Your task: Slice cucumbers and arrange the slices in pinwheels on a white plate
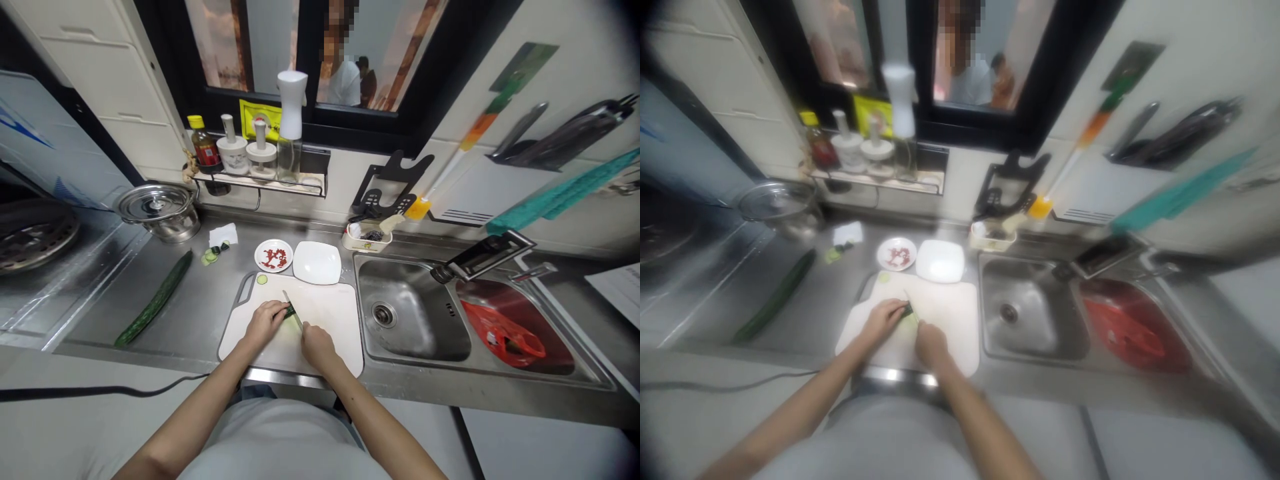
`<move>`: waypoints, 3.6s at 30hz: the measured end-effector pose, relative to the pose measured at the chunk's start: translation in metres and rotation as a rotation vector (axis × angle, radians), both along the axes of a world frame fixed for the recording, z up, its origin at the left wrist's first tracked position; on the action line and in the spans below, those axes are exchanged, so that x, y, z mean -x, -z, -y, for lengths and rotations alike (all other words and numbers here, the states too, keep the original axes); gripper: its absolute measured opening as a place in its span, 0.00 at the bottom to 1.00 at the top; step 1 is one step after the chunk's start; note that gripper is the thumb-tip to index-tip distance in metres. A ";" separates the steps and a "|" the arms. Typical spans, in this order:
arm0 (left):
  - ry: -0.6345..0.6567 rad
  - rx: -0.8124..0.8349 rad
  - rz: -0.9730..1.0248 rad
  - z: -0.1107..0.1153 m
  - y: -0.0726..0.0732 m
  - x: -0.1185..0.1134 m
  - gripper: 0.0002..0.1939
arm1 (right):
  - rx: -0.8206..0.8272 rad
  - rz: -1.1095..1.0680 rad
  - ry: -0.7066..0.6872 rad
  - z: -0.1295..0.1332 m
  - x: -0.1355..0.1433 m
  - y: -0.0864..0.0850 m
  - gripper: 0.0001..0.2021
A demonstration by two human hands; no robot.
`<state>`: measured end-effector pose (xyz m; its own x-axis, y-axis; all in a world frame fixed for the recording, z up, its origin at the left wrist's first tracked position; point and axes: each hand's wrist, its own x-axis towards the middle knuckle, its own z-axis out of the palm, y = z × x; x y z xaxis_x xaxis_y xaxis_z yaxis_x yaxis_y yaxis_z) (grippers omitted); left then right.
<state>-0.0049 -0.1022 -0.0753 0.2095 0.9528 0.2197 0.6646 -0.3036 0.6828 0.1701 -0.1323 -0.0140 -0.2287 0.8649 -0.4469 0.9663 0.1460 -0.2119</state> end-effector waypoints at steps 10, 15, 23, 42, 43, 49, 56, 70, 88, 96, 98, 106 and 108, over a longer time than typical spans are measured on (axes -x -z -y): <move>-0.004 -0.008 0.003 0.001 -0.002 -0.001 0.13 | -0.031 -0.025 0.018 -0.013 0.011 0.003 0.16; -0.012 -0.008 -0.011 0.002 0.000 0.000 0.13 | 0.002 -0.011 0.043 -0.020 0.020 -0.007 0.18; -0.028 0.001 0.023 0.003 -0.002 0.000 0.13 | -0.018 0.012 0.058 0.003 0.008 -0.003 0.16; -0.024 -0.019 0.005 0.003 -0.001 -0.001 0.13 | -0.041 0.011 0.056 0.000 0.012 -0.001 0.16; -0.024 -0.019 0.004 0.003 -0.001 -0.001 0.13 | -0.041 0.006 0.055 -0.002 0.013 -0.001 0.16; -0.014 -0.002 -0.004 0.002 0.000 0.000 0.13 | -0.023 0.007 0.068 -0.011 0.018 -0.008 0.16; -0.025 -0.032 0.004 0.002 0.002 -0.001 0.12 | -0.011 0.014 0.070 -0.005 0.015 -0.008 0.16; -0.025 -0.024 0.003 0.003 0.000 0.000 0.13 | 0.029 0.061 0.078 0.026 -0.002 -0.012 0.15; -0.020 -0.056 -0.023 0.002 0.004 -0.001 0.13 | 0.057 0.061 0.084 0.048 -0.020 -0.015 0.16; -0.019 -0.031 -0.038 0.004 0.001 -0.002 0.13 | 0.056 0.044 0.105 0.056 -0.027 -0.016 0.17; -0.023 -0.023 -0.042 0.004 0.001 -0.002 0.14 | 0.063 0.039 0.108 0.057 -0.029 -0.018 0.17; -0.047 0.036 -0.020 0.002 0.000 -0.002 0.14 | -0.030 0.073 0.131 0.056 -0.036 -0.021 0.16; -0.068 0.049 0.000 0.001 0.001 -0.002 0.15 | -0.058 0.108 0.138 0.053 -0.038 -0.022 0.17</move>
